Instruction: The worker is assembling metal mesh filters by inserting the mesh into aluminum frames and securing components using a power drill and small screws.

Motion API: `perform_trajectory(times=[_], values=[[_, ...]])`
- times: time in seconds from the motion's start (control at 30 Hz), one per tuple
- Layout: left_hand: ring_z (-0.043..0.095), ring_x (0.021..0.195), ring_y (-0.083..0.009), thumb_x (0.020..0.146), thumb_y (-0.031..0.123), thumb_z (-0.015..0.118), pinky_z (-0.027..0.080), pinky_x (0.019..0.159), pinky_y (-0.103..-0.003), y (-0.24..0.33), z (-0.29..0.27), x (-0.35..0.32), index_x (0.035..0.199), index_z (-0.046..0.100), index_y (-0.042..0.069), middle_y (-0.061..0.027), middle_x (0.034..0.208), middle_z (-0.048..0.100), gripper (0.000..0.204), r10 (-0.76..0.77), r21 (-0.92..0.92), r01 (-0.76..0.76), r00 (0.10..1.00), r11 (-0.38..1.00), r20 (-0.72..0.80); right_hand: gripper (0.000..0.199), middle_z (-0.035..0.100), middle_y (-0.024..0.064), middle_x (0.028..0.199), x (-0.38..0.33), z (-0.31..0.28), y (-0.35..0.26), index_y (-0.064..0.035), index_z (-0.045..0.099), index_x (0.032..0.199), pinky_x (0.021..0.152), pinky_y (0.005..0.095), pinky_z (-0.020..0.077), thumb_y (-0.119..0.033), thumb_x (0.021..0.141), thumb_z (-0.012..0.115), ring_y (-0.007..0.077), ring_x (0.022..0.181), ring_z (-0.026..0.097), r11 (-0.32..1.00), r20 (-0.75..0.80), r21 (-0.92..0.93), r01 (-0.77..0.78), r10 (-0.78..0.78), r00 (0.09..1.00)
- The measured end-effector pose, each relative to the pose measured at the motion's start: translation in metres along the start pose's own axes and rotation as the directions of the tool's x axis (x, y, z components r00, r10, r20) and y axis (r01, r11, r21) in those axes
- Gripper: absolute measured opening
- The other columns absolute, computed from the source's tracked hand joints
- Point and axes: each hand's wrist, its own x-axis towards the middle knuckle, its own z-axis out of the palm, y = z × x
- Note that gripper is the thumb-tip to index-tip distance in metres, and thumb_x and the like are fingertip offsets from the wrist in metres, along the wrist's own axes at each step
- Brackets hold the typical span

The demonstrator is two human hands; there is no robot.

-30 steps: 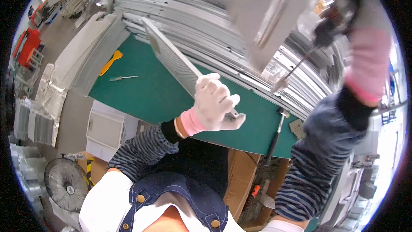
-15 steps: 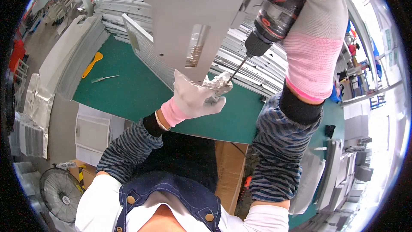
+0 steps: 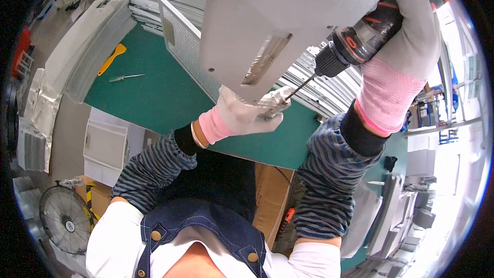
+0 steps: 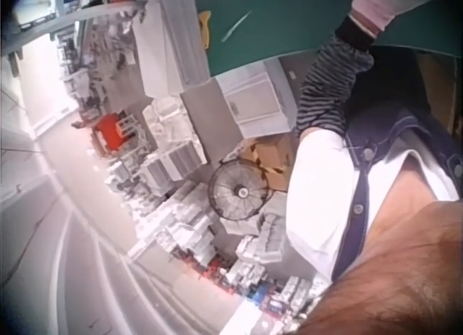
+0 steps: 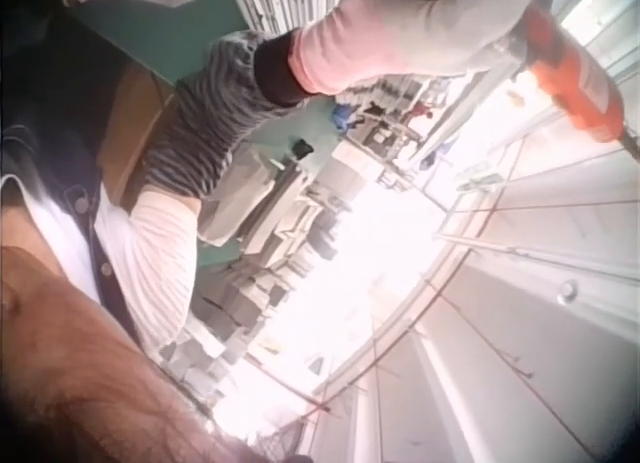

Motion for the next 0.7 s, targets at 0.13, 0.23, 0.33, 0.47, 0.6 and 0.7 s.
perform_trajectory(times=[0.13, 0.23, 0.33, 0.47, 0.6, 0.7], values=[[0.057, 0.095, -0.0271, 0.063, 0.022, 0.072, 0.042, 0.082, -0.045, -0.001, 0.002, -0.004, 0.094, 0.068, 0.017, -0.0039, 0.099, 0.061, 0.032, -0.019, -0.101, 0.017, 1.0, 0.995, -0.023, 0.023, 0.068, 0.0075, 0.093, 0.002, 0.011, -0.015, -0.0029, 0.064, 0.112, 0.071, 0.0259, 0.0504, -0.012, 0.091, 0.059, 0.0169, 0.081, 0.066, 0.964, -0.112, 0.204, 0.168, -0.148, 0.983], [0.058, 0.088, -0.0282, 0.063, 0.022, 0.069, 0.043, 0.082, -0.046, 0.008, -0.004, -0.002, 0.097, 0.067, 0.013, -0.0094, 0.089, 0.06, 0.035, -0.327, -0.305, 0.421, 0.892, 0.854, 0.313, 0.032, 0.066, 0.0076, 0.091, 0.004, 0.023, -0.006, -0.0031, 0.063, 0.109, 0.068, 0.0266, 0.0487, -0.016, 0.081, 0.072, 0.0165, 0.075, 0.063, 0.989, -0.113, -0.026, 0.145, -0.147, 0.983], [0.057, 0.079, -0.0282, 0.064, 0.028, 0.066, 0.043, 0.081, -0.046, -0.01, 0.007, -0.007, 0.097, 0.07, 0.013, -0.0091, 0.078, 0.058, 0.036, 0.089, 0.058, -0.09, 0.996, 0.994, 0.027, 0.03, 0.066, 0.0083, 0.092, -0.004, 0.057, -0.077, -0.0023, 0.063, 0.108, 0.069, 0.0272, 0.0494, -0.016, 0.082, 0.07, 0.0168, 0.077, 0.063, 0.982, -0.109, -0.019, 0.189, -0.19, 0.976], [0.056, 0.075, -0.0287, 0.061, 0.038, 0.067, 0.043, 0.08, -0.047, 0.0, -0.005, 0.004, 0.08, 0.071, 0.012, -0.0079, 0.07, 0.054, 0.033, 0.117, -0.01, -0.116, 0.992, 0.993, 0.042, 0.028, 0.066, 0.0092, 0.093, 0.024, 0.056, -0.028, -0.0011, 0.063, 0.107, 0.071, 0.0281, 0.0502, -0.016, 0.084, 0.067, 0.0172, 0.079, 0.064, 0.962, -0.095, -0.033, 0.27, -0.272, 0.958], [0.053, 0.076, -0.0268, 0.062, 0.037, 0.071, 0.041, 0.072, -0.044, -0.008, -0.004, -0.007, 0.072, 0.059, 0.012, -0.0051, 0.077, 0.051, 0.029, 0.117, -0.092, -0.117, 0.993, 0.989, 0.001, 0.026, 0.066, 0.0101, 0.095, -0.008, 0.057, -0.135, 0.0, 0.063, 0.107, 0.073, 0.0289, 0.0511, -0.017, 0.086, 0.064, 0.0176, 0.081, 0.064, 0.941, -0.023, 0.054, 0.334, -0.333, 0.943], [0.053, 0.075, -0.0257, 0.061, 0.034, 0.07, 0.041, 0.069, -0.042, -0.009, -0.004, -0.009, 0.064, 0.054, 0.011, -0.0051, 0.072, 0.05, 0.028, 0.099, -0.084, -0.098, 0.995, 0.992, 0.008, 0.026, 0.066, 0.0108, 0.096, 0.003, 0.071, -0.114, 0.0009, 0.063, 0.106, 0.074, 0.0295, 0.0517, -0.017, 0.087, 0.062, 0.0179, 0.082, 0.064, 0.928, 0.068, 0.074, 0.366, -0.371, 0.926]])
